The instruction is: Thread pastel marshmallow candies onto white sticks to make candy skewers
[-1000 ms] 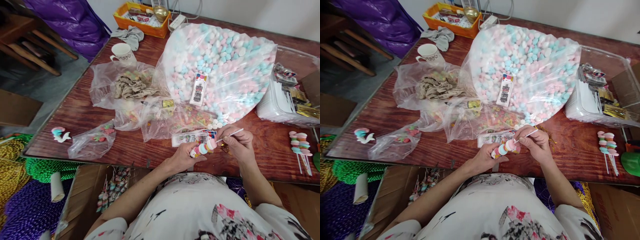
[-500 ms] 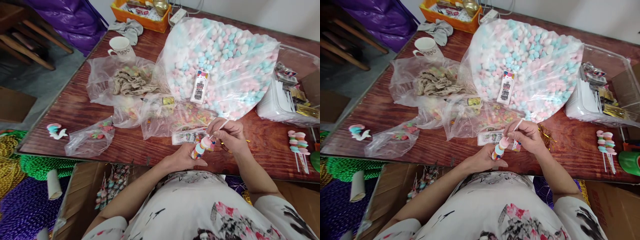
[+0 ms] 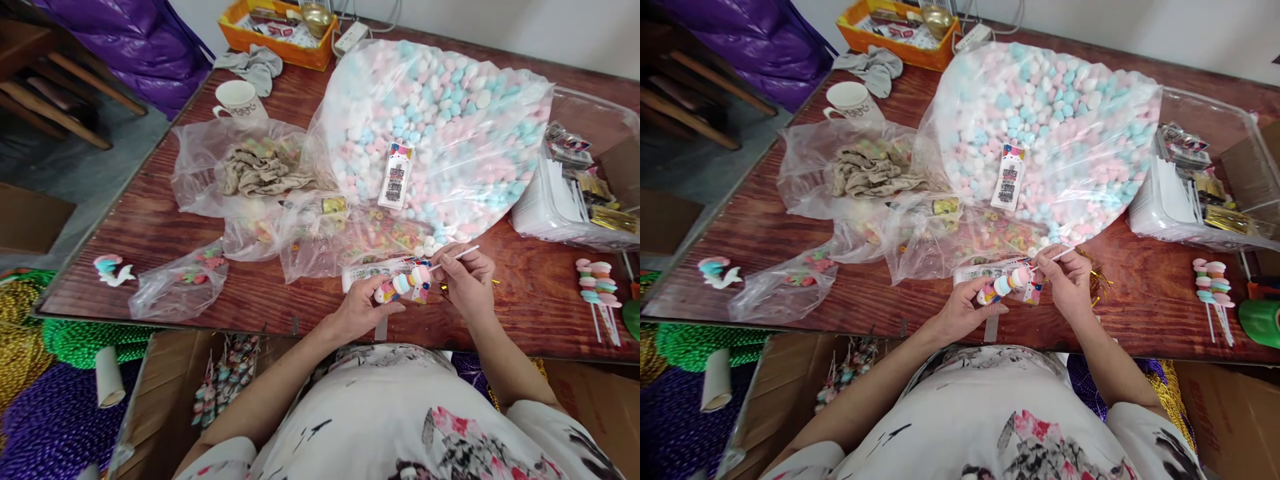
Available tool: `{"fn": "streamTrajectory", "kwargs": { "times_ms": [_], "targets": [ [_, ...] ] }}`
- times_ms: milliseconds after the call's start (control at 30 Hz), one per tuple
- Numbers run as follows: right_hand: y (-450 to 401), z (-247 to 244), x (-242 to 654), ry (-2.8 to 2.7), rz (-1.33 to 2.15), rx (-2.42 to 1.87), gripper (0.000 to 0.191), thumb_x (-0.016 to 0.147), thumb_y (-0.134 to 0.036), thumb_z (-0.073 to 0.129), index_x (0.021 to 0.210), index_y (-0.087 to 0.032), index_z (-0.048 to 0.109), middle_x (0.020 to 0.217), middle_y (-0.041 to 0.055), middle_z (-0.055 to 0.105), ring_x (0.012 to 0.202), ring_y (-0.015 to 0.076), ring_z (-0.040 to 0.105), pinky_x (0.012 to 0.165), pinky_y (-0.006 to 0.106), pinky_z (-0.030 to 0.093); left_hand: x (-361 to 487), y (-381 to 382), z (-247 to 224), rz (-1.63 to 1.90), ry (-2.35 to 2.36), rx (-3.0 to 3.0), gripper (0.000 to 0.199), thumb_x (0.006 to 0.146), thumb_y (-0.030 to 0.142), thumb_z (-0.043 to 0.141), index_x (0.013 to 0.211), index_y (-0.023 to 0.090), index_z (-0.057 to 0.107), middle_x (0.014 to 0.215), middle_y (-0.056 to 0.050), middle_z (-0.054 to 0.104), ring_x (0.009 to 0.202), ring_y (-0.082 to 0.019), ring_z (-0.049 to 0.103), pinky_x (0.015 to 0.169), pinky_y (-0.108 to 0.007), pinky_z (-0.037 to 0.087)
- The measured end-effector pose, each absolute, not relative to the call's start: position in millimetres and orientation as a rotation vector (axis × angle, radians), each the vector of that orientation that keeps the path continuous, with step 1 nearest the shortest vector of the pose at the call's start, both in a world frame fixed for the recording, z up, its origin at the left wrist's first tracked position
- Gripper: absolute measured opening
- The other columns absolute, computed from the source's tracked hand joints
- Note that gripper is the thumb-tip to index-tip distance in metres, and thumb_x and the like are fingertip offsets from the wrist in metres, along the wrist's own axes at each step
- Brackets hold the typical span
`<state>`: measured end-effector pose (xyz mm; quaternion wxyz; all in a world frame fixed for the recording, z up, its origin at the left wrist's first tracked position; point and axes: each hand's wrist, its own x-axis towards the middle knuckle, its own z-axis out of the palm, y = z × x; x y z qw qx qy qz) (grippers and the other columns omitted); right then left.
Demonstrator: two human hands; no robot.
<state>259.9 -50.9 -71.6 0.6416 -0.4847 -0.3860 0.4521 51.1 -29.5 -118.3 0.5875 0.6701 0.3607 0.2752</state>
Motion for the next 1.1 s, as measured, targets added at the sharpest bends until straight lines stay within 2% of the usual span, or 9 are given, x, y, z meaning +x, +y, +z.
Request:
{"fn": "streamTrajectory", "kwargs": {
  "times_ms": [133, 233, 400, 567, 767, 933, 1100],
  "targets": [
    [-50, -75, 259, -0.852, 0.989, -1.081, 0.015, 0.079, -0.029, 0.076, 0.071, -0.02, 0.066, 0.072, -0.0003, 0.064, 0.048, 0.0078, 0.05, 0.046, 0.023, 0.04, 50, -33, -124, 0.713, 0.848, 1.667, 0.033, 0.077, 0.034, 0.075, 0.103, 0.014, 0.067, 0.086, -0.001, 0.065, 0.079, -0.015, 0.055, 0.077, -0.026, 0.043],
    [-51, -78, 260, -0.959, 1.031, -1.115, 0.012, 0.081, -0.029, 0.073, 0.074, -0.021, 0.068, 0.077, 0.0007, 0.066, 0.053, 0.0091, 0.054, 0.05, 0.024, 0.044, 51, -35, -122, 0.626, 0.864, 1.56, 0.033, 0.073, 0.035, 0.078, 0.096, 0.013, 0.068, 0.075, 0.002, 0.059, 0.07, -0.012, 0.049, 0.069, -0.024, 0.041],
    [-49, -78, 266, -1.209, 1.059, -1.075, 0.01, 0.081, -0.029, 0.073, 0.074, -0.022, 0.071, 0.079, 0.0037, 0.069, 0.075, 0.0173, 0.064, 0.067, 0.031, 0.053, 52, -37, -111, 0.451, 0.782, 1.196, 0.046, 0.062, 0.043, 0.084, 0.092, 0.014, 0.065, 0.067, 0.006, 0.048, 0.062, -0.008, 0.038, 0.061, -0.021, 0.035],
    [-44, -75, 265, -1.259, 1.109, -1.064, 0.01, 0.079, -0.03, 0.074, 0.073, -0.022, 0.072, 0.076, 0.0032, 0.07, 0.071, 0.0171, 0.062, 0.067, 0.033, 0.051, 52, -36, -109, 0.438, 0.741, 1.112, 0.046, 0.061, 0.041, 0.085, 0.092, 0.014, 0.064, 0.066, 0.007, 0.046, 0.061, -0.008, 0.036, 0.061, -0.02, 0.033],
    [-44, -85, 255, -1.072, 0.973, -1.103, 0.012, 0.079, -0.027, 0.075, 0.069, -0.023, 0.069, 0.068, -0.0015, 0.063, 0.066, 0.0136, 0.056, 0.064, 0.028, 0.044, 49, -37, -115, 0.502, 0.884, 1.448, 0.035, 0.067, 0.04, 0.081, 0.076, 0.014, 0.059, 0.064, 0.007, 0.045, 0.063, -0.009, 0.037, 0.06, -0.021, 0.032],
    [-46, -91, 250, -1.017, 0.916, -1.154, 0.016, 0.079, -0.027, 0.074, 0.066, -0.022, 0.067, 0.067, -0.0021, 0.062, 0.064, 0.0126, 0.053, 0.061, 0.027, 0.041, 52, -39, -118, 0.532, 0.91, 1.565, 0.035, 0.069, 0.041, 0.08, 0.081, 0.013, 0.062, 0.068, 0.005, 0.05, 0.065, -0.01, 0.039, 0.062, -0.022, 0.033],
    [-47, -89, 249, -1.06, 1.011, -1.059, 0.011, 0.081, -0.022, 0.072, 0.07, -0.022, 0.069, 0.073, -0.0011, 0.064, 0.069, 0.0129, 0.055, 0.066, 0.027, 0.042, 58, -42, -120, 0.509, 0.848, 1.344, 0.04, 0.064, 0.041, 0.083, 0.082, 0.013, 0.062, 0.066, 0.006, 0.045, 0.065, -0.01, 0.037, 0.061, -0.021, 0.032]
  ]
}}
